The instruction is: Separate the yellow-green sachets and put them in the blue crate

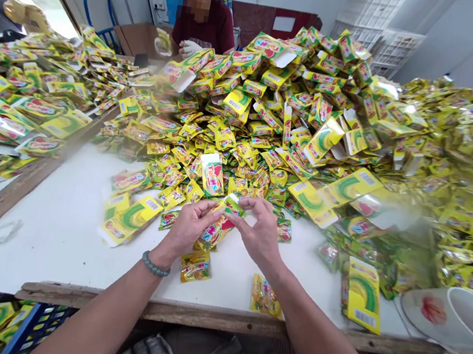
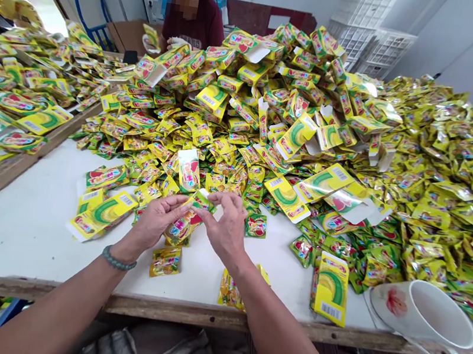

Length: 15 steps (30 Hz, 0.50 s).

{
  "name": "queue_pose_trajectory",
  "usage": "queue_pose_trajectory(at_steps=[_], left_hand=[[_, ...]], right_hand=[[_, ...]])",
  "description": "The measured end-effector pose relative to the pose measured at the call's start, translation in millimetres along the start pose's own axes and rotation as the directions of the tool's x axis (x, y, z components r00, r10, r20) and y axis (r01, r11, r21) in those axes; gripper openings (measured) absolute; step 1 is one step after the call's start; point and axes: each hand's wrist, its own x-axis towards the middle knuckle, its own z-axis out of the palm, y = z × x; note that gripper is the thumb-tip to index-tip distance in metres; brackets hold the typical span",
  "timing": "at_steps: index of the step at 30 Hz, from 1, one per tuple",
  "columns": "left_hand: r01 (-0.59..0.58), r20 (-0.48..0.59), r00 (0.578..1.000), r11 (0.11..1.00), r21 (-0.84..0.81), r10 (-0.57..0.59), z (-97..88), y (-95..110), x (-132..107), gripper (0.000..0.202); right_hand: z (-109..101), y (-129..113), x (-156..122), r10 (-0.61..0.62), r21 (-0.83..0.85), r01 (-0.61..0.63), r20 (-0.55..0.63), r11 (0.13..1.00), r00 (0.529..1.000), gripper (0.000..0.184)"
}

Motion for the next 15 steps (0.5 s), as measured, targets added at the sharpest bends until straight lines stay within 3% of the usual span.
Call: queue_pose_trajectory(at_steps=[3,7,11,13,15], left_hand=[[-0.057,-0.024,0.998,0.995,0.086,0.059,2.0,3.8,-1.4,0.034],[-0.1,-0.034,0.993,0.966,0.239,0.112,0.3,1.8,-4.0,0.033],[-0.065,-0.025,0.997,0.984,0.165,0.07,2.5,-0.5,-5.3,0.041],[-0.05,-0.055,0.997,0.994,0.096,0.055,5.6,0.9,-4.7,0.047],[-0.055,-0.121,0.991,0.998,0.011,0.056,8.5,3.6,-3.6,0.05]], right_hand=[[-0.6,-1.5,0.5,0.017,-0.04,-0.018,-0.019,0.999,1.0,0.018],[1.9,2.9,0.7,0.049,-0.061,-0.04,0.151,0.997,0.987,0.007],[5.4,5.3,-0.8,0.014,-0.049,0.001,0.296,0.999,0.955,0.016],[6.1,3.0,-1.7,-0.007,-0.026,0.014,0.259,1.0,0.966,0.011],[5.8,-0.4,-1.9,-0.02,0.004,0.02,0.096,1.0,0.995,0.016]])
